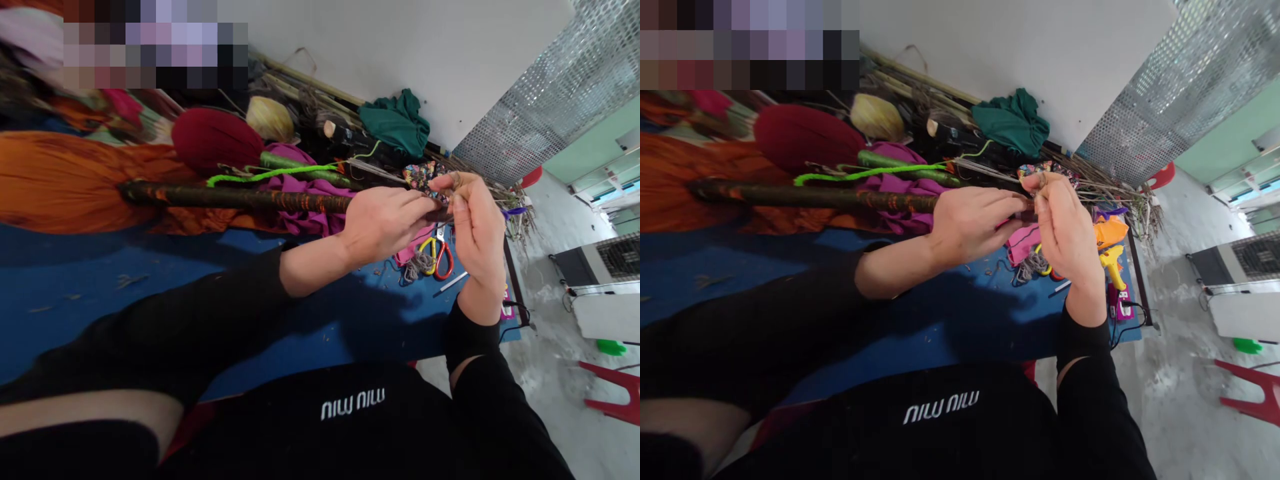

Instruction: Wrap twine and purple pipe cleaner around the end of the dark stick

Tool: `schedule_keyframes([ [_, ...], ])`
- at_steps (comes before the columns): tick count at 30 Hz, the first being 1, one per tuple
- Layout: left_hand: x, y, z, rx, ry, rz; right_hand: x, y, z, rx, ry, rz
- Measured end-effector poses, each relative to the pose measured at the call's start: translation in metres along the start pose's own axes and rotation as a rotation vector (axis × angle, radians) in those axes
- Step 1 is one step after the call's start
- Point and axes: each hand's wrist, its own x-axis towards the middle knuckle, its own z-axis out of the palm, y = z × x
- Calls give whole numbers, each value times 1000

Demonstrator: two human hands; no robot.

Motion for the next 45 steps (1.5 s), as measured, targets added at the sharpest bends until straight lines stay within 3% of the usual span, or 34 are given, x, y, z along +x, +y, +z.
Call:
schedule_keyframes([
  [6, 4, -3, -9, -123, 20, -108, -7, -7, -33, 455, 392, 303],
  [11, 12, -3, -22, -219, -93, -172, -3, 33, -61, 173, 751, 412],
  [13, 16, -1, -31, -269, -144, -235, 1, 58, -60, -11, 711, 503],
  [14, 18, 1, -36, -289, -161, -271, 2, 69, -57, -149, 609, 537],
  [16, 22, 3, -46, -310, -179, -334, 2, 83, -50, -407, 250, 561],
  [18, 26, 4, -53, -313, -173, -364, 0, 85, -41, -518, -44, 528],
  [20, 27, 5, -56, -307, -156, -364, -2, 78, -31, -354, -146, 449],
  [24, 28, 2, -55, -296, -135, -352, 1, 52, -5, 301, -193, 206],
  [26, 29, 0, -55, -298, -121, -354, 3, 36, 4, 350, -257, 214],
  [28, 30, -2, -57, -301, -88, -357, 1, 15, 5, 216, -301, 264],
  [30, 31, -4, -58, -294, -60, -363, -5, -8, 0, 29, -246, 251],
  [33, 32, -6, -56, -265, -65, -375, -16, -34, -7, -170, -33, 102],
  [36, 31, -8, -51, -271, -50, -363, -16, -32, 5, -33, 134, -162],
  [39, 30, -9, -47, -284, -64, -346, -7, -12, 33, 298, 131, -319],
  [42, 30, -9, -46, -204, -91, -341, -4, -5, 61, 475, 293, -225],
  [45, 29, -8, -44, -119, -98, -337, -10, -19, 72, 378, 499, -46],
])
